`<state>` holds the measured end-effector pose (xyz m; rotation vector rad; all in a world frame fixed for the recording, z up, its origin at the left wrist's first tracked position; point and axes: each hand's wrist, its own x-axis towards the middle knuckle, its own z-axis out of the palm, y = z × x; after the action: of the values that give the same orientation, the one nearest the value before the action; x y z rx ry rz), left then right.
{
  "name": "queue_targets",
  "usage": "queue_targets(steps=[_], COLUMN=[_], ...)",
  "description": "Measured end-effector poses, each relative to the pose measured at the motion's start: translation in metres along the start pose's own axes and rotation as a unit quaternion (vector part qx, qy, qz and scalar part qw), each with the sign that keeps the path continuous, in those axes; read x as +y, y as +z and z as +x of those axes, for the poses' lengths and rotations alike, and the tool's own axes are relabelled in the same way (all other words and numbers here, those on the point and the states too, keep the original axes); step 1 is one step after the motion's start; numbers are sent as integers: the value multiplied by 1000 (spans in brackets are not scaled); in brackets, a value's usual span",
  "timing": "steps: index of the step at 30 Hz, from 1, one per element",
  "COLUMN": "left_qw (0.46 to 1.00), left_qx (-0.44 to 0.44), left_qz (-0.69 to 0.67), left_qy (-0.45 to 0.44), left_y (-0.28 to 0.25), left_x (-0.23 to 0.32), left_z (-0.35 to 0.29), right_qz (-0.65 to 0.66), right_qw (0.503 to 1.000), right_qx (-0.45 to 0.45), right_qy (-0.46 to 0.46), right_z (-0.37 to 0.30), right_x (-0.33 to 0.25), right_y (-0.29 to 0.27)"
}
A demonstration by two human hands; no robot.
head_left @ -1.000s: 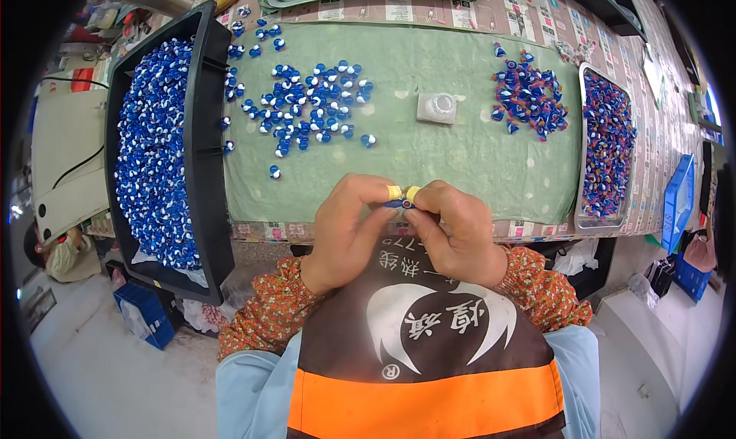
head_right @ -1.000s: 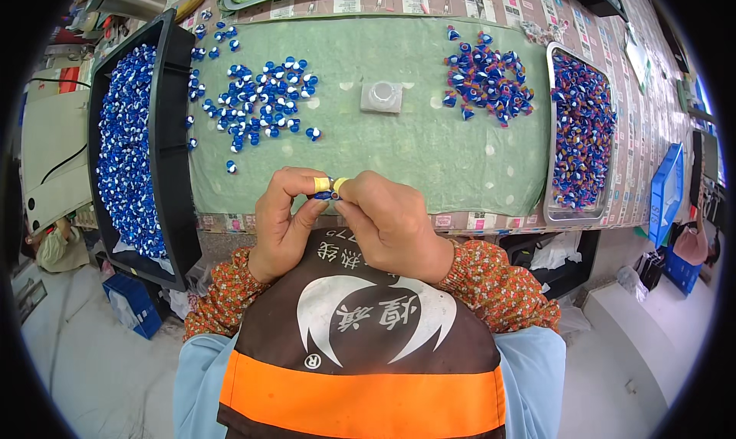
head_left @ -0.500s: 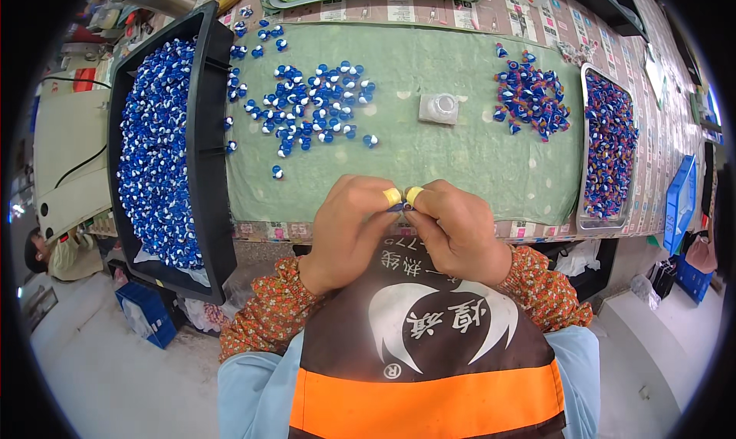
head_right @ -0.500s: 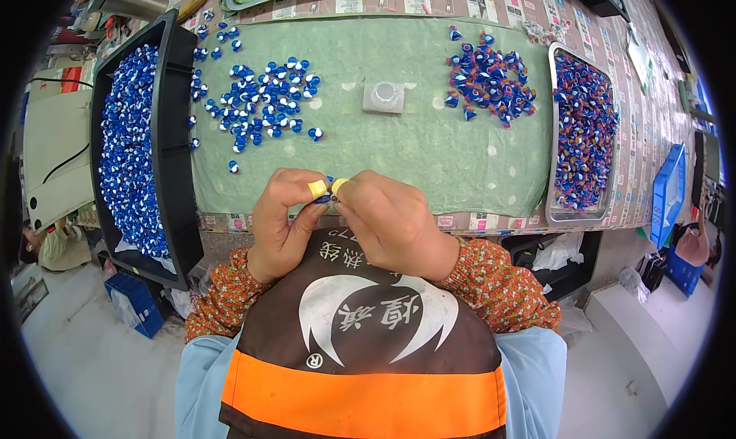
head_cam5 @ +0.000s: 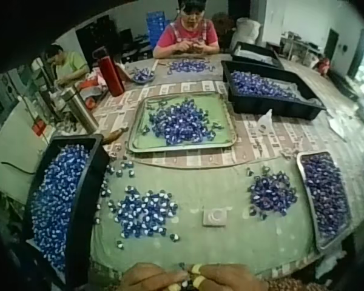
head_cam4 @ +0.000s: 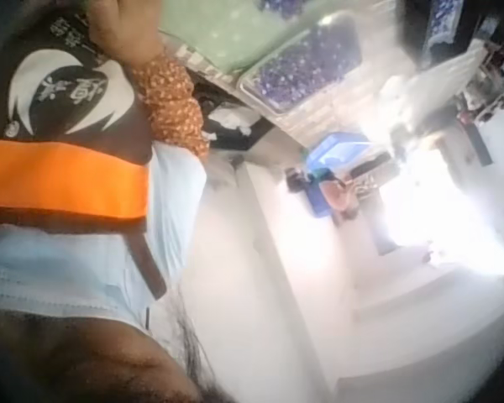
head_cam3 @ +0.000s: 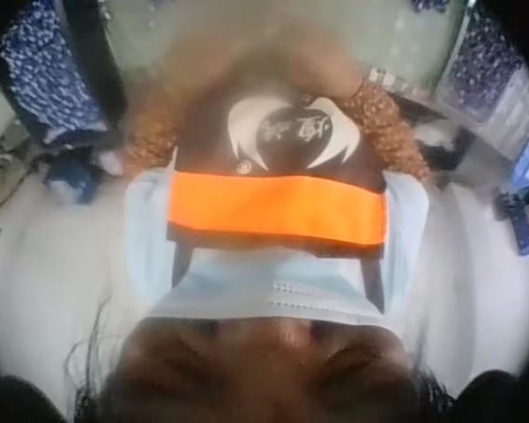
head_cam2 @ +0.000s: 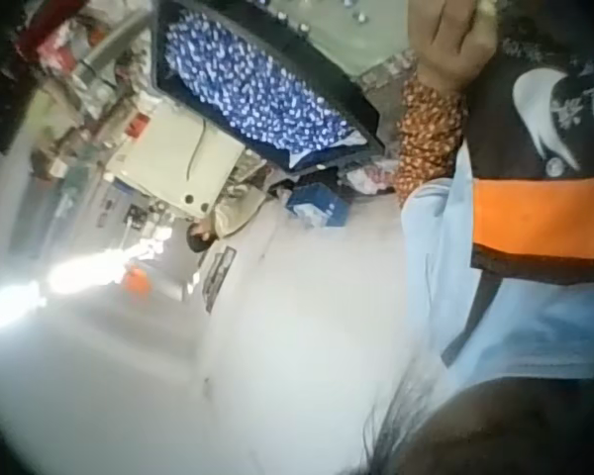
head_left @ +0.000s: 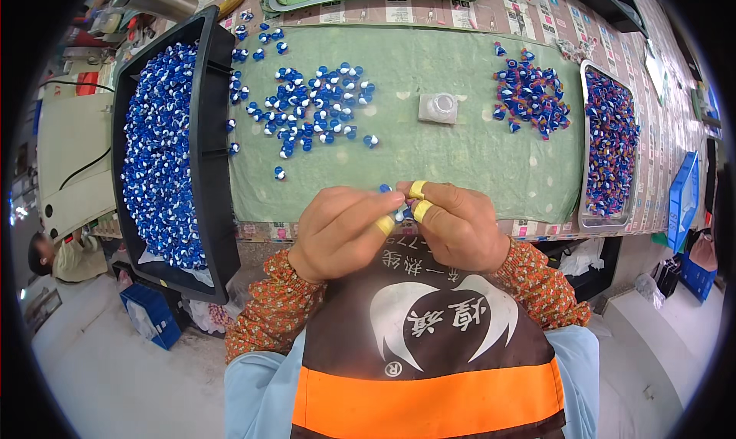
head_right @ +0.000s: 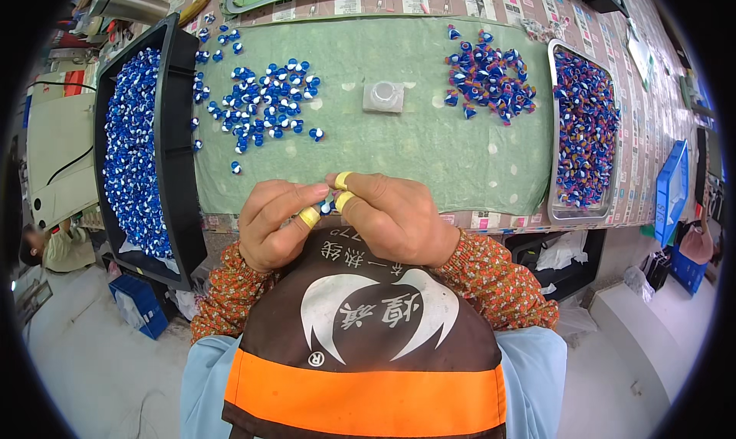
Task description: The person assembles small plastic components by joining pieces together by hand and placing the assembled items onto the work mat.
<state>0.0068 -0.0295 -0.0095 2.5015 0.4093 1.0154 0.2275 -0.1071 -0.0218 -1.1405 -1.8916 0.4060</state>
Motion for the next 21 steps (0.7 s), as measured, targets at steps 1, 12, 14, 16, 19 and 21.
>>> queue_targets(steps=[1,12,14,16,19,21], left_qw=[1000,996,995,997,999,993], left_qx=[3,-5,-11,-11,-1,9], left_qz=[15,63,76,58,20,-2], left_qy=[18,67,71,54,-42,-117], left_y=[0,0,-2,-1,3,7], left_x=[-1,-1,-1,-2,0,1], left_z=[-1,-4,-5,-10,-11,-15], right_qz=[-2,-8,-17,-21,-24,-25], right_qw=[1000,1000,1000,1000,1000,999], right_qx=[-1,5,0,0,9,19], right_qy=[0,-12,-11,-13,-16,-16], right_z=[0,-4,-3,-4,-5,-7], right_x=[0,3,1,1,5,9], right_y=[0,4,2,2,-2,-8])
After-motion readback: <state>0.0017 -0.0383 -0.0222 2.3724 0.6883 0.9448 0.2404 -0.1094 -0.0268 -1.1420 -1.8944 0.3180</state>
